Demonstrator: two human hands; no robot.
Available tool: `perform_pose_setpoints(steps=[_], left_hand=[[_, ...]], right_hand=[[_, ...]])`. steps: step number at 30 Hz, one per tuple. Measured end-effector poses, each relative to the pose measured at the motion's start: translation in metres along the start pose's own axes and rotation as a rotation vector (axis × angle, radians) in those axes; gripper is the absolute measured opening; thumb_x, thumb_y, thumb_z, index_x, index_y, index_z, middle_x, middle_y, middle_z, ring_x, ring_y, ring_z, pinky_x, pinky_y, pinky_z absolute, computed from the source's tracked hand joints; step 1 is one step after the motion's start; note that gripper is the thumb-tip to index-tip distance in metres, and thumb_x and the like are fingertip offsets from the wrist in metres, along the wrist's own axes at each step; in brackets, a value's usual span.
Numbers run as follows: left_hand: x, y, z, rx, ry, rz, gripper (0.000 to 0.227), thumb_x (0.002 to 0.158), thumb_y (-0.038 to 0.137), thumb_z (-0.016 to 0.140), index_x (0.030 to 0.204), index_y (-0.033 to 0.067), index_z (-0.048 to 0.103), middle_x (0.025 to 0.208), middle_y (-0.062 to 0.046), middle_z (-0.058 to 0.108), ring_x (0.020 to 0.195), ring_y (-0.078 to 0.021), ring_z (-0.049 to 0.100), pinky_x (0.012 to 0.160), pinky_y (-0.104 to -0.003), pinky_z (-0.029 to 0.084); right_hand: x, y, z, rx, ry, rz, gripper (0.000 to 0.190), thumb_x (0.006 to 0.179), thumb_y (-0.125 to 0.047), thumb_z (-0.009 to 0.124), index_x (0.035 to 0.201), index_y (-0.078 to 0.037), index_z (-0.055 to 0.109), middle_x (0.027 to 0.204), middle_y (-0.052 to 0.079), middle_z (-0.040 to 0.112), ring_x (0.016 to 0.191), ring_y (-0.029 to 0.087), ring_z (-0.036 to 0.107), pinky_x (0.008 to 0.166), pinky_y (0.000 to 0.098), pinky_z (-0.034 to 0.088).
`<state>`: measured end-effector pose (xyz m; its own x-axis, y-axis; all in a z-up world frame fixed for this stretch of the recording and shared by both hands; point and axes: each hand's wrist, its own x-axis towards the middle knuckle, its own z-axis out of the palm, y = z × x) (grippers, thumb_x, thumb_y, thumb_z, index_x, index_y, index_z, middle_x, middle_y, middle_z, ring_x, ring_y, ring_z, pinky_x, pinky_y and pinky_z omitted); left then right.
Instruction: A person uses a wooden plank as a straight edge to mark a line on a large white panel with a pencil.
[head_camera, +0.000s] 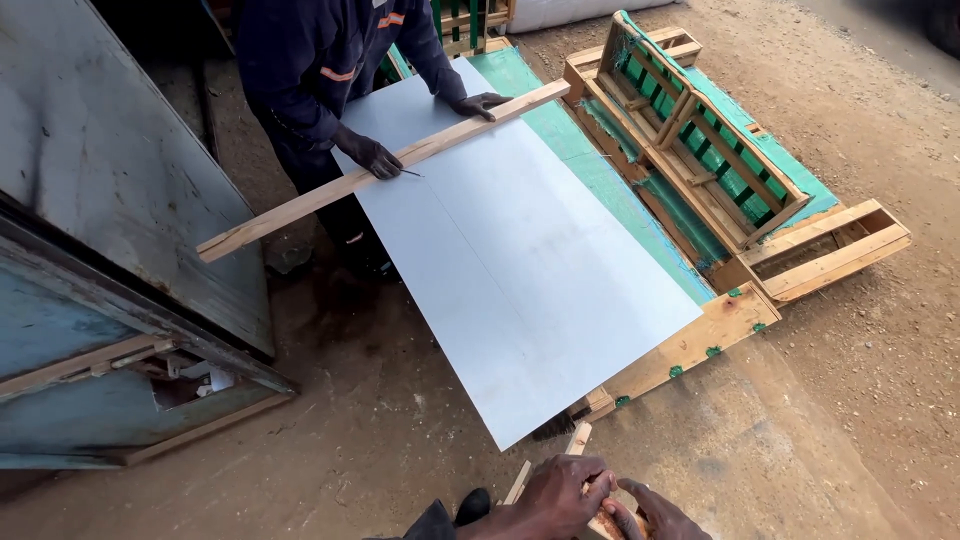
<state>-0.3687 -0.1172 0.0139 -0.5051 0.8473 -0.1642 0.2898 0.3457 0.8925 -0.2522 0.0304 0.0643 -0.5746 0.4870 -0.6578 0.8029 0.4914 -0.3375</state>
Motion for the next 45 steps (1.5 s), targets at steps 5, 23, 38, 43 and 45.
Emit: perform_pose_setpoints(steps=[5,23,38,43,45], left_hand=[[0.000,-0.017,0.000,-0.012,0.016,0.025,0.031,0.108,0.037,0.047,0.095,0.0133,0.063,0.077,-0.006,0.058,0.068,-0.0251,0.050,0.059,-0.045,0.033],[-0.017,0.016,-0.016,-0.072,-0.113,0.012,0.032,0.111,0.038,0.045,0.101,0.0195,0.069,0.077,-0.001,0.063,0.062,-0.0203,0.050,0.055,-0.042,0.035],[-0.020,0.035,-0.003,0.007,-0.182,0.056,0.035,0.110,0.034,0.040,0.094,0.0176,0.066,0.081,-0.007,0.066,0.068,-0.0273,0.057,0.061,-0.046,0.041],[-0.019,0.033,-0.002,0.014,-0.185,0.062,0.035,0.109,0.033,0.038,0.093,0.0164,0.065,0.079,-0.007,0.064,0.067,-0.0269,0.055,0.061,-0.046,0.040],[-0.018,0.030,0.001,0.004,-0.180,0.083,0.034,0.108,0.033,0.039,0.091,0.0171,0.064,0.076,-0.007,0.063,0.062,-0.0266,0.052,0.058,-0.046,0.038]], right_hand=[[0.006,-0.010,-0.006,0.017,-0.110,0.024,0.063,0.089,-0.068,0.054,0.147,-0.044,0.057,0.113,-0.010,0.073,0.094,0.004,0.071,0.085,0.0225,0.052],[-0.043,-0.015,0.024,-0.107,0.324,0.076,0.050,0.080,-0.078,0.050,0.118,-0.053,0.071,0.100,-0.019,0.082,0.092,0.008,0.078,0.076,0.0276,0.056],[-0.048,0.023,0.039,-0.036,0.460,0.020,0.045,0.079,-0.072,0.059,0.113,-0.048,0.076,0.092,-0.015,0.084,0.083,0.009,0.079,0.073,0.0271,0.057],[-0.049,0.023,0.038,-0.044,0.472,-0.004,0.047,0.080,-0.072,0.058,0.114,-0.046,0.077,0.098,-0.014,0.085,0.088,0.011,0.080,0.075,0.0279,0.057],[-0.049,0.022,0.037,-0.047,0.452,0.012,0.047,0.080,-0.072,0.056,0.115,-0.046,0.077,0.097,-0.014,0.085,0.078,0.010,0.078,0.069,0.0270,0.055]])
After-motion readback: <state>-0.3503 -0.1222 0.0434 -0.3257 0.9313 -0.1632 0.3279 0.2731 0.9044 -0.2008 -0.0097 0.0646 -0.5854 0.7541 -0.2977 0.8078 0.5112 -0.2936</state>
